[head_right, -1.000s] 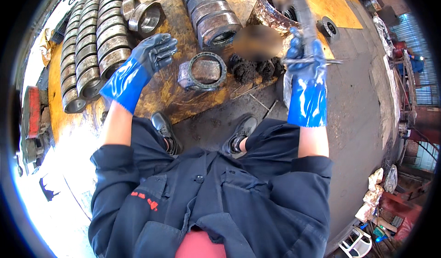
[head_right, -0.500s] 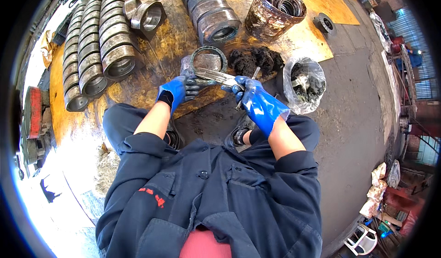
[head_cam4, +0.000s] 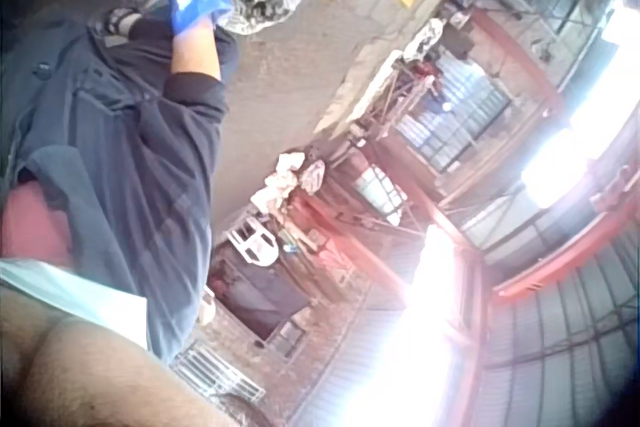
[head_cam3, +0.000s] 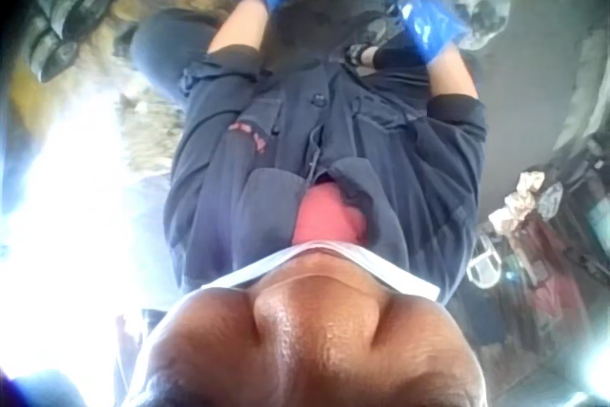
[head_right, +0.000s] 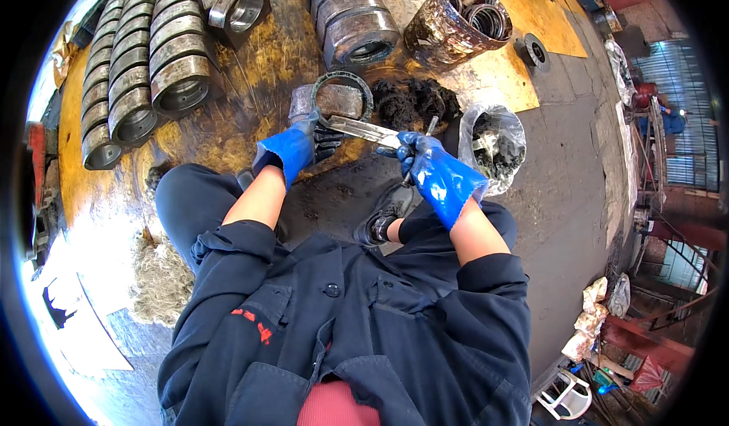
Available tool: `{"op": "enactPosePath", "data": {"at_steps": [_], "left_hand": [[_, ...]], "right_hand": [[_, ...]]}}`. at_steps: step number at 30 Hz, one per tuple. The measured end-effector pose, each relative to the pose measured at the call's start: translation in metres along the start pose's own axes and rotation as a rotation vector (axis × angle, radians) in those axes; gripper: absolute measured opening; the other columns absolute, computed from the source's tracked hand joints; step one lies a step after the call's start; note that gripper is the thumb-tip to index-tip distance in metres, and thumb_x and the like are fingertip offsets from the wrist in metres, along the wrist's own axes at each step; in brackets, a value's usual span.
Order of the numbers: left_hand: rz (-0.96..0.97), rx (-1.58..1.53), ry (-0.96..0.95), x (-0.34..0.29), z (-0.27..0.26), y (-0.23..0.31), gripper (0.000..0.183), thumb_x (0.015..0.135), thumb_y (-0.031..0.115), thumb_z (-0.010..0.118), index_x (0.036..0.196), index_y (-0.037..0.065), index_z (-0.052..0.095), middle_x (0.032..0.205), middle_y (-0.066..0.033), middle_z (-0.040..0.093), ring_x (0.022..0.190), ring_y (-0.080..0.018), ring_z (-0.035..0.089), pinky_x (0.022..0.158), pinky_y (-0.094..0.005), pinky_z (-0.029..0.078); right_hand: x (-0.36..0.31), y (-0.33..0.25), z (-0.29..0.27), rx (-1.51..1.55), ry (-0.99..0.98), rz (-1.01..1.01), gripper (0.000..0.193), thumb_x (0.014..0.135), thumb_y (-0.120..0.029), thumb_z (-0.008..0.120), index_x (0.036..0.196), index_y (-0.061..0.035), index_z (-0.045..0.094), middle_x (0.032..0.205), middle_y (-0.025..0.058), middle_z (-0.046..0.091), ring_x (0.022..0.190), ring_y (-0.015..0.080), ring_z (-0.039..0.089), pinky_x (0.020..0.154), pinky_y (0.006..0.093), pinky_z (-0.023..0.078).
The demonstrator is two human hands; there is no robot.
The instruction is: The person cleans and applies grease to metal rings and housings using a tool and a cloth while sitting on the floor.
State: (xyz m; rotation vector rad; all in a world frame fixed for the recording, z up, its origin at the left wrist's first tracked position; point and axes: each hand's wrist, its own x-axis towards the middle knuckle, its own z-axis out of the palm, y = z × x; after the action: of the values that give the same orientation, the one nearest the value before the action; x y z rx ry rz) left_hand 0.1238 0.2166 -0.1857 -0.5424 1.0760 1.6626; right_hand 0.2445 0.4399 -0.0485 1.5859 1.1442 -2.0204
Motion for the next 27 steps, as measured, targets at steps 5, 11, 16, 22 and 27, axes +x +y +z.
{"op": "enactPosePath", "data": {"at_steps": [5,11,16,22,27], "left_hand": [[-0.013,0.039,0.003,0.008,-0.005,0.000,0.056,0.094,0.061,0.042,0.104,0.011,0.065,0.097,-0.0103,0.071,0.081,-0.0249,0.068,0.066,-0.0387,0.053],[0.003,0.071,-0.006,0.017,-0.010,-0.004,0.055,0.094,0.060,0.043,0.104,0.010,0.065,0.097,-0.0097,0.072,0.081,-0.0244,0.068,0.067,-0.0382,0.053],[0.012,0.108,-0.033,0.024,-0.004,-0.005,0.055,0.095,0.059,0.043,0.104,0.010,0.065,0.097,-0.0093,0.072,0.082,-0.0240,0.068,0.067,-0.0377,0.052],[0.036,0.144,-0.047,0.024,-0.008,-0.004,0.054,0.095,0.059,0.044,0.104,0.010,0.066,0.097,-0.0088,0.072,0.082,-0.0234,0.068,0.067,-0.0372,0.052],[0.011,0.115,-0.024,0.017,0.002,-0.001,0.041,0.098,0.048,0.044,0.096,0.014,0.067,0.084,-0.0052,0.072,0.065,-0.0191,0.065,0.057,-0.0332,0.050]], "right_hand": [[-0.003,-0.008,-0.018,-0.046,0.096,-0.125,0.009,0.092,-0.015,0.060,0.098,-0.0084,0.061,0.063,0.0051,0.055,0.043,0.0108,0.047,0.032,0.0235,0.030],[-0.064,-0.022,0.009,-0.361,0.028,-0.325,0.015,0.093,-0.019,0.060,0.099,-0.0068,0.067,0.073,0.0047,0.065,0.049,0.0112,0.052,0.041,0.0228,0.040],[-0.077,-0.001,0.049,-1.210,0.166,-0.582,0.036,0.091,-0.035,0.057,0.111,-0.0061,0.066,0.076,0.0062,0.069,0.071,0.0120,0.065,0.061,0.0274,0.050],[-0.075,0.056,0.063,-1.640,0.183,-0.951,0.041,0.077,-0.023,0.061,0.117,-0.0139,0.060,0.089,0.0195,0.067,0.086,0.0361,0.065,0.076,0.0459,0.051],[-0.040,0.080,0.027,-1.512,0.256,-1.488,0.009,0.078,-0.018,0.062,0.087,-0.0142,0.060,0.066,0.0055,0.060,0.063,0.0234,0.063,0.055,0.0377,0.050]]}}
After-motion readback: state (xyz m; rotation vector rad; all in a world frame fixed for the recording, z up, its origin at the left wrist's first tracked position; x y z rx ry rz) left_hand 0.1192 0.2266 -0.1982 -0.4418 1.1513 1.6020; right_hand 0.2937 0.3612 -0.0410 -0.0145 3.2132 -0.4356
